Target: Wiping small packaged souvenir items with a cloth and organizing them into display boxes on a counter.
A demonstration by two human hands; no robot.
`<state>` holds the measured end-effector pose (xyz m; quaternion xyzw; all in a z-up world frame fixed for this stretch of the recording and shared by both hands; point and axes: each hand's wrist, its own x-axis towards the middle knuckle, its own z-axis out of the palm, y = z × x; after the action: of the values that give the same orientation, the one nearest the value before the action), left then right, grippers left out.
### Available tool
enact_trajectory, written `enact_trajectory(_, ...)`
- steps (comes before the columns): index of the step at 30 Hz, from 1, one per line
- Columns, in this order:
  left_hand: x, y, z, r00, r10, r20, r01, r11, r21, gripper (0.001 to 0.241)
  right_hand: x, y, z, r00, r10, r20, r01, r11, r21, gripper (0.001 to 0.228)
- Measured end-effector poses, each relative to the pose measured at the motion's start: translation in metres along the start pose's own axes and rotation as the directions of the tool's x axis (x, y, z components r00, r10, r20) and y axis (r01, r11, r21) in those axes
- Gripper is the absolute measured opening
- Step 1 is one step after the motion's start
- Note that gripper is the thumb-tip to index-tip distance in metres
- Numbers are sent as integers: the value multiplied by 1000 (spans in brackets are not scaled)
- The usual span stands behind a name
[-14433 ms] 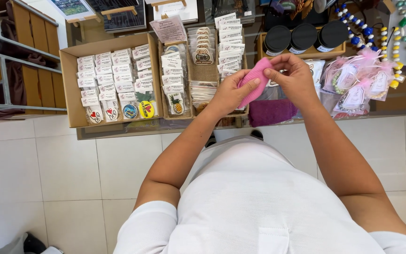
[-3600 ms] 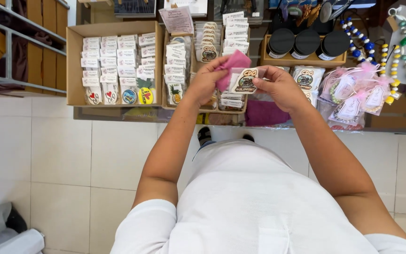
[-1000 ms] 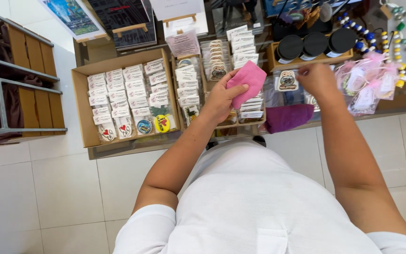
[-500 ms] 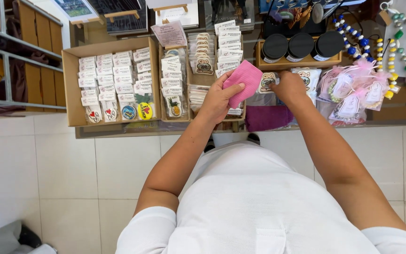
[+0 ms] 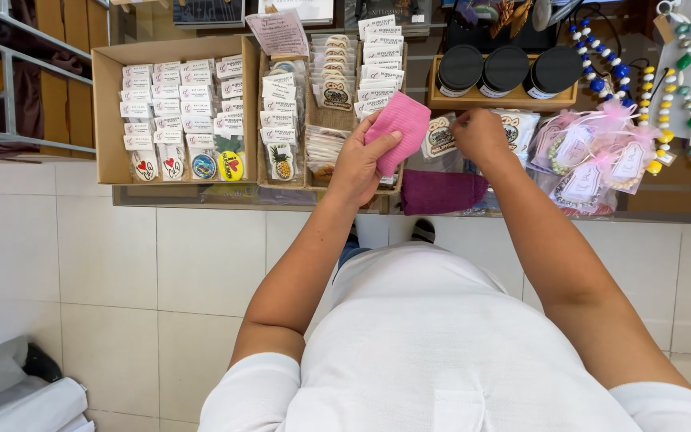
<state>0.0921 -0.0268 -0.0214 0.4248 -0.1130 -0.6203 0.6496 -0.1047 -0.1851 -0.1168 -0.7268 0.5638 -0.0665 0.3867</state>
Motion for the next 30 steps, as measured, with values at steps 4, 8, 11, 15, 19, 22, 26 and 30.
enact_trajectory(4,-2,-6,6,1000,-5,-3,5,1000,-2,57,2,6,3,1000,-22,15,21,997,71,21)
enact_trajectory(8,-1,-6,8,1000,-7,-13,7,1000,4,57,3,5,4,999,-24,27,22,999,40,17)
enact_trajectory(11,-2,-4,10,1000,1,-9,-1,1000,10,56,3,14,8,986,-157,-52,156,988,-18,16)
enact_trajectory(15,-3,2,10,1000,10,-1,-10,1000,8,55,-9,10,5,872,-434,-226,409,900,-152,14)
enact_trajectory(19,1,4,6,1000,11,10,-12,1000,20,57,-33,-14,-7,914,-361,-184,362,932,-28,18)
enact_trajectory(22,3,4,3,1000,8,9,-8,1000,6,60,-36,-11,-1,966,-221,-136,238,964,121,18)
enact_trajectory(26,7,5,0,1000,12,11,-12,1000,13,65,-29,11,15,991,-118,-69,136,844,519,15)
enact_trajectory(30,11,7,-2,1000,23,3,-23,992,124,64,-41,2,7,996,-58,62,-34,393,919,11)
